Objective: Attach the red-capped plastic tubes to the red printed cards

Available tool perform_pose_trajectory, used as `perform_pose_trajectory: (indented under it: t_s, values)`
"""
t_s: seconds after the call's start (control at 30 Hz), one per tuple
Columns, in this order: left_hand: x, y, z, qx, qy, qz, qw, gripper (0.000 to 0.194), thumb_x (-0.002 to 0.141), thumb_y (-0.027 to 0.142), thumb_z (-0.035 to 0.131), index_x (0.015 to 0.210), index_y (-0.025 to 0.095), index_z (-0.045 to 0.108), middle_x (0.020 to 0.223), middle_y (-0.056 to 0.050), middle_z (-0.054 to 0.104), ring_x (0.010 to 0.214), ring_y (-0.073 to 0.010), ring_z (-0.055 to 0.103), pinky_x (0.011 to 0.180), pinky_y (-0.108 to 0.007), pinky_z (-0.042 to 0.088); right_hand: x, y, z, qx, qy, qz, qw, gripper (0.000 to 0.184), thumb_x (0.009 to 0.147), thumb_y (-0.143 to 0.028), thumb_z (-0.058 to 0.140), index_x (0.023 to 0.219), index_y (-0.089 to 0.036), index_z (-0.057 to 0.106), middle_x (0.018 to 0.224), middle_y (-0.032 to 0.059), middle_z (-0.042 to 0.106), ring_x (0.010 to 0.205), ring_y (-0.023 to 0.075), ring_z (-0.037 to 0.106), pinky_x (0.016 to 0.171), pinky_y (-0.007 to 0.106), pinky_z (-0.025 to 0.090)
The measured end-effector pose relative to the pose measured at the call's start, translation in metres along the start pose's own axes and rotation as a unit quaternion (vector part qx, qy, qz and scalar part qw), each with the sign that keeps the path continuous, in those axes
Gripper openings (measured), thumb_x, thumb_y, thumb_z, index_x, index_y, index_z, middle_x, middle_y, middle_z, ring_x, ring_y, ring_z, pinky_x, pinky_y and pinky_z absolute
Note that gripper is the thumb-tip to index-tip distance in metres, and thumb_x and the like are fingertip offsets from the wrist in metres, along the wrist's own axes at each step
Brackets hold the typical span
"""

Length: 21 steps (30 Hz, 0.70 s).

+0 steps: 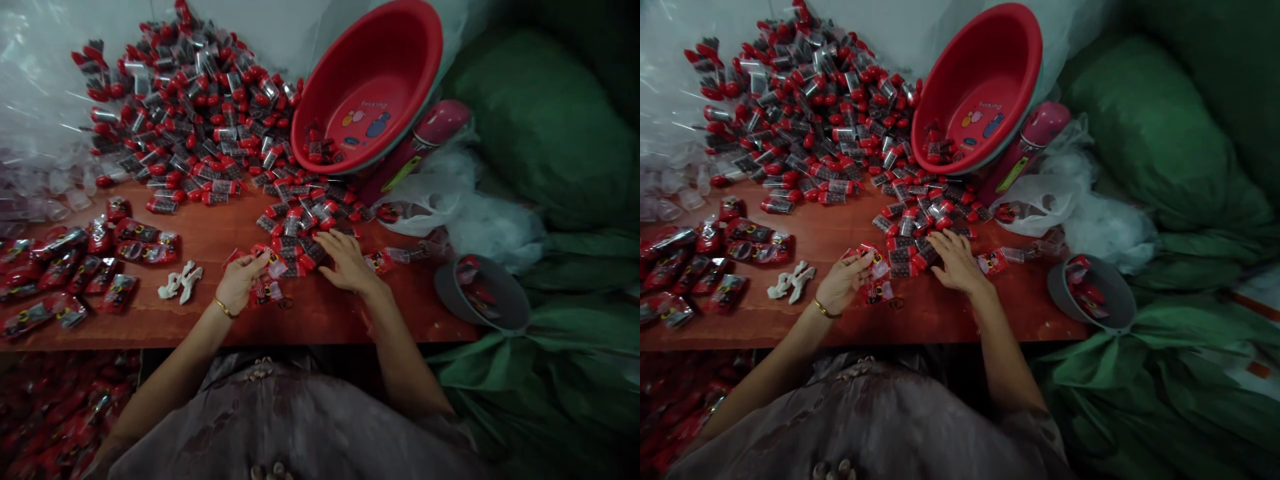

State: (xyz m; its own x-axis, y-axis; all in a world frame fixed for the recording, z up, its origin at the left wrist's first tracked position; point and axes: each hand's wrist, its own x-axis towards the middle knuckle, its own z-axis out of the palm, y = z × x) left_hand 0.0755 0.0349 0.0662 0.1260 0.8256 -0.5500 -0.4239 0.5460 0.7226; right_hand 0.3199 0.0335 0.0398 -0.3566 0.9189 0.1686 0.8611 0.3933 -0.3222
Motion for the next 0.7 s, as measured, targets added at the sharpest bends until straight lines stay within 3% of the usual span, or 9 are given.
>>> perform_pose_trajectory:
  t_s: [0.1, 0.3, 0.5, 0.7]
  values:
    - [-0.001, -0.002, 0.002, -0.001, 0.003, -0.03, 1.0, 0.032, 0.047, 0.028, 0.085, 0.061, 0.014, 0.06, 0.062, -0.001, 0.066, 0.052, -0.0093, 0.059, 0.05, -0.02, 0.047, 0.002, 0.009, 0.005, -0.023, -0.015, -0.015, 1.0, 0.048, 0.077, -0.025, 0.061, 0.124, -0.022, 0.053, 0.125, 0.0074, 0.059, 0.119, 0.0289, 0.044, 0.103, 0.052, 0.023]
    - [-0.005, -0.006, -0.005, 0.003, 0.004, -0.031, 1.0, 0.028, 0.05, 0.027, 0.083, 0.061, 0.014, 0.061, 0.058, 0.001, 0.064, 0.047, -0.008, 0.055, 0.047, -0.021, 0.046, -0.004, -0.002, 0.011, 0.002, 0.041, 0.003, 0.999, 0.027, 0.074, -0.033, 0.069, 0.098, -0.022, 0.064, 0.101, 0.0076, 0.067, 0.099, 0.0261, 0.055, 0.092, 0.044, 0.036]
    - [-0.006, -0.007, -0.005, 0.002, 0.032, -0.003, 0.999, 0.031, 0.047, 0.028, 0.085, 0.06, 0.013, 0.061, 0.056, 0.002, 0.062, 0.046, -0.0068, 0.054, 0.047, -0.02, 0.045, -0.036, -0.032, 0.014, 0.11, 0.124, 0.123, 0.978, 0.036, 0.071, -0.039, 0.071, 0.101, -0.022, 0.062, 0.094, 0.0058, 0.069, 0.086, 0.0239, 0.062, 0.079, 0.038, 0.048]
    - [-0.01, -0.009, 0.0, 0.014, 0.003, -0.013, 1.0, 0.037, 0.045, 0.036, 0.085, 0.06, 0.013, 0.06, 0.059, 0.001, 0.064, 0.05, -0.0085, 0.057, 0.05, -0.021, 0.047, -0.063, -0.07, 0.008, 0.2, 0.144, 0.092, 0.965, 0.041, 0.071, -0.047, 0.069, 0.106, -0.026, 0.063, 0.097, 0.0037, 0.071, 0.088, 0.0229, 0.066, 0.08, 0.036, 0.051]
